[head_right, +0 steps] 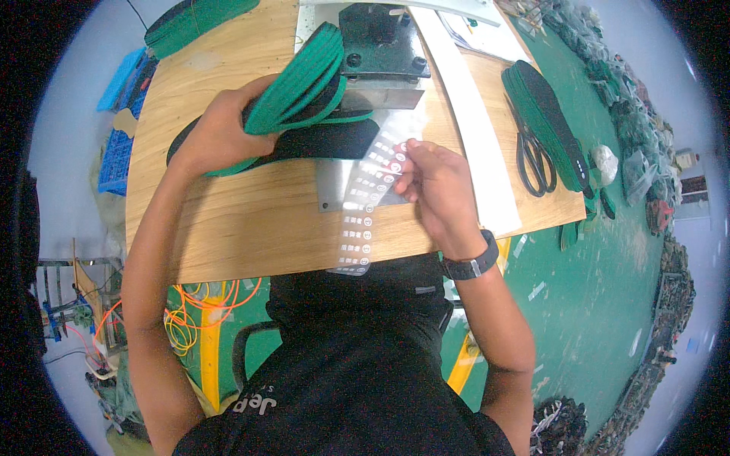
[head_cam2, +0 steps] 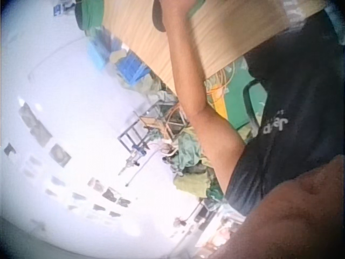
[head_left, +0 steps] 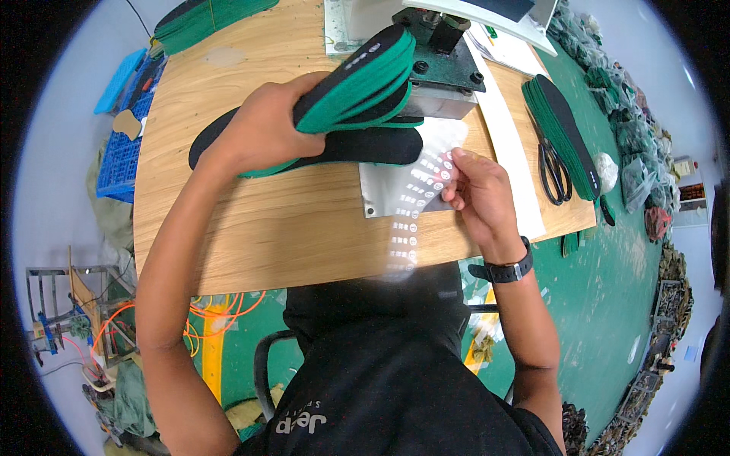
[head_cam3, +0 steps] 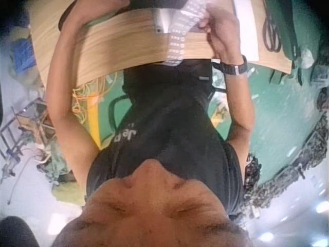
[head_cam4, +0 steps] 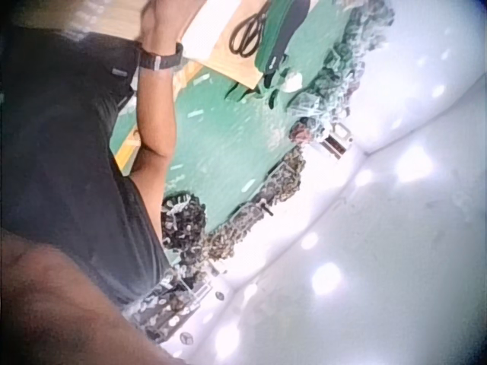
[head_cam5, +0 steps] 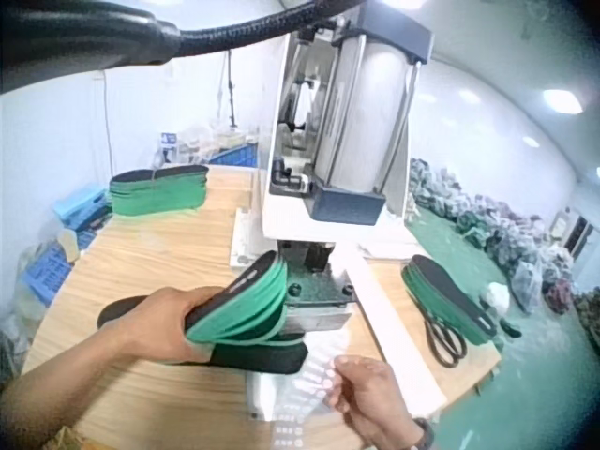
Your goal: The person peels stickers from a transparent sheet and applies them to shoe insoles before stacking the finished insoles and securing them with a rubber band.
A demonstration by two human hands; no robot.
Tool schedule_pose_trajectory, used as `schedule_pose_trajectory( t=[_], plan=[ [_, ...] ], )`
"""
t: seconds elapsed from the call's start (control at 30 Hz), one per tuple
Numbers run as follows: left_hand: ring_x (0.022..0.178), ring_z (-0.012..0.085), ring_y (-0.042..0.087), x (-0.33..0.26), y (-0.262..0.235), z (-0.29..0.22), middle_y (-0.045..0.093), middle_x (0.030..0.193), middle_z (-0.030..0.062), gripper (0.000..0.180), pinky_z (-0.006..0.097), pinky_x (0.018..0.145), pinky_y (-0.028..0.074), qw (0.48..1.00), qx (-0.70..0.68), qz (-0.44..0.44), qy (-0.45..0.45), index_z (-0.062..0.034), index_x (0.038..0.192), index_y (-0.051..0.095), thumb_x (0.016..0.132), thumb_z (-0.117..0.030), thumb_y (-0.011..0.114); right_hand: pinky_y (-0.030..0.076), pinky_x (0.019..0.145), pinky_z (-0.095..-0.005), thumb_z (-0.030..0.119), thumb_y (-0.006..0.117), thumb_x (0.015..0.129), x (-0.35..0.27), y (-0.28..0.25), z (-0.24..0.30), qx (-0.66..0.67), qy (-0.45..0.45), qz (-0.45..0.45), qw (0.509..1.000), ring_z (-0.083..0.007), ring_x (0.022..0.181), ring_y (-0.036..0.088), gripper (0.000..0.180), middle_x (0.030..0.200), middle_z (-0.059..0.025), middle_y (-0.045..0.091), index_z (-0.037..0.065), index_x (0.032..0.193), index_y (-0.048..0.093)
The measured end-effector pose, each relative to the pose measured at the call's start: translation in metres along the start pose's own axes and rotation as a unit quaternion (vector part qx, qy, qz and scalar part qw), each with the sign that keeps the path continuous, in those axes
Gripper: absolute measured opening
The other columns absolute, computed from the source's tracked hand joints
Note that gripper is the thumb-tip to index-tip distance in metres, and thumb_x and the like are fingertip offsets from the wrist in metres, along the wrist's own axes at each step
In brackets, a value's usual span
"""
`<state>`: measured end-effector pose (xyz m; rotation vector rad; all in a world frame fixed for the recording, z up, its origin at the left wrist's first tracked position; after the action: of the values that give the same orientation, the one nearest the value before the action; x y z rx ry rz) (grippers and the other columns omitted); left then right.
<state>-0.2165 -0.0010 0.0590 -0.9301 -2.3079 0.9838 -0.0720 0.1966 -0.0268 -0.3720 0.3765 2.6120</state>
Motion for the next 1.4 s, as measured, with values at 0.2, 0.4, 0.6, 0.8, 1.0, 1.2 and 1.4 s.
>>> schedule_pose_trajectory(
  t=[0.2, 0.4, 0.6, 0.8, 1.0, 1.2, 1.4],
  plan=[
    [0.073, 0.0133, 0.055, -0.013, -0.035, 0.030, 0.063, 0.082, 0.0051, 0.037, 0.029, 0.071, 0.047, 0.986, -0.099, -0.129, -0.044, 0.0009, 0.098, 0.061, 0.068, -0.018, 0.071, 0.038, 0.039, -0.0208, 0.017, 0.052, 0.090, 0.011, 0.042, -0.001, -0.230, 0.056, 0.126, 0.963, -0.0132, 0.045, 0.058, 0.027, 0.062, -0.0087, 0.063, -0.001, 0.071, 0.060],
    [0.069, 0.0102, 0.053, -0.018, -0.042, 0.036, 0.062, 0.077, 0.0041, 0.030, 0.028, 0.067, 0.047, 0.973, -0.120, -0.190, -0.061, -0.0004, 0.091, 0.061, 0.069, -0.018, 0.072, 0.036, 0.035, -0.0216, 0.016, 0.051, 0.090, 0.015, 0.039, -0.004, -0.265, 0.068, 0.144, 0.951, -0.0132, 0.042, 0.057, 0.028, 0.059, -0.0089, 0.062, -0.001, 0.070, 0.060],
    [0.066, 0.0097, 0.052, -0.015, -0.038, 0.033, 0.062, 0.077, 0.0034, 0.029, 0.027, 0.065, 0.046, 0.973, -0.128, -0.182, -0.050, -0.0001, 0.091, 0.061, 0.069, -0.017, 0.071, 0.034, 0.033, -0.0177, 0.021, 0.052, 0.094, 0.021, 0.048, -0.003, -0.307, 0.063, 0.145, 0.938, -0.0092, 0.039, 0.055, 0.031, 0.057, -0.0053, 0.061, 0.002, 0.070, 0.060],
    [0.066, 0.0105, 0.053, -0.014, -0.034, 0.035, 0.062, 0.076, 0.0036, 0.030, 0.026, 0.065, 0.046, 0.975, -0.126, -0.171, -0.069, -0.0002, 0.092, 0.062, 0.068, -0.017, 0.070, 0.039, 0.035, -0.0230, 0.020, 0.052, 0.091, 0.024, 0.044, -0.008, -0.326, 0.074, 0.142, 0.932, -0.0140, 0.041, 0.057, 0.035, 0.053, -0.0066, 0.058, 0.000, 0.064, 0.059],
    [0.069, 0.0111, 0.054, -0.014, -0.031, 0.027, 0.062, 0.079, 0.0049, 0.032, 0.026, 0.068, 0.047, 0.977, -0.133, -0.151, -0.079, 0.0001, 0.095, 0.061, 0.068, -0.015, 0.069, 0.040, 0.036, -0.0228, 0.021, 0.052, 0.091, 0.021, 0.045, -0.004, -0.320, 0.080, 0.124, 0.936, -0.0140, 0.041, 0.058, 0.036, 0.052, -0.0067, 0.059, 0.000, 0.062, 0.059],
    [0.070, 0.0116, 0.054, -0.016, -0.029, 0.022, 0.062, 0.080, 0.0050, 0.034, 0.027, 0.070, 0.047, 0.978, -0.138, -0.144, -0.066, 0.0000, 0.097, 0.060, 0.068, -0.014, 0.069, 0.035, 0.032, -0.0173, 0.023, 0.054, 0.093, 0.013, 0.049, -0.005, -0.297, 0.074, 0.190, 0.933, -0.0085, 0.038, 0.055, 0.033, 0.054, -0.0027, 0.059, 0.004, 0.066, 0.057],
    [0.071, 0.0124, 0.055, -0.016, -0.028, 0.025, 0.063, 0.081, 0.0059, 0.033, 0.028, 0.071, 0.047, 0.977, -0.139, -0.144, -0.067, -0.0001, 0.097, 0.060, 0.068, -0.014, 0.070, 0.037, 0.035, -0.0214, 0.020, 0.053, 0.091, 0.022, 0.044, -0.006, -0.251, 0.082, 0.149, 0.953, -0.0128, 0.042, 0.057, 0.030, 0.056, -0.0056, 0.059, 0.001, 0.068, 0.059]
  ],
)
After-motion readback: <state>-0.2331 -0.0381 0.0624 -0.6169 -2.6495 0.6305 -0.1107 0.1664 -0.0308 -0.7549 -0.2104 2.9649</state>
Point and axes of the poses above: each hand's wrist, its own x-axis towards the middle knuckle, its own y-axis out of the palm, z = x × y, the point moved 10 cm from there along x, towards the middle knuckle
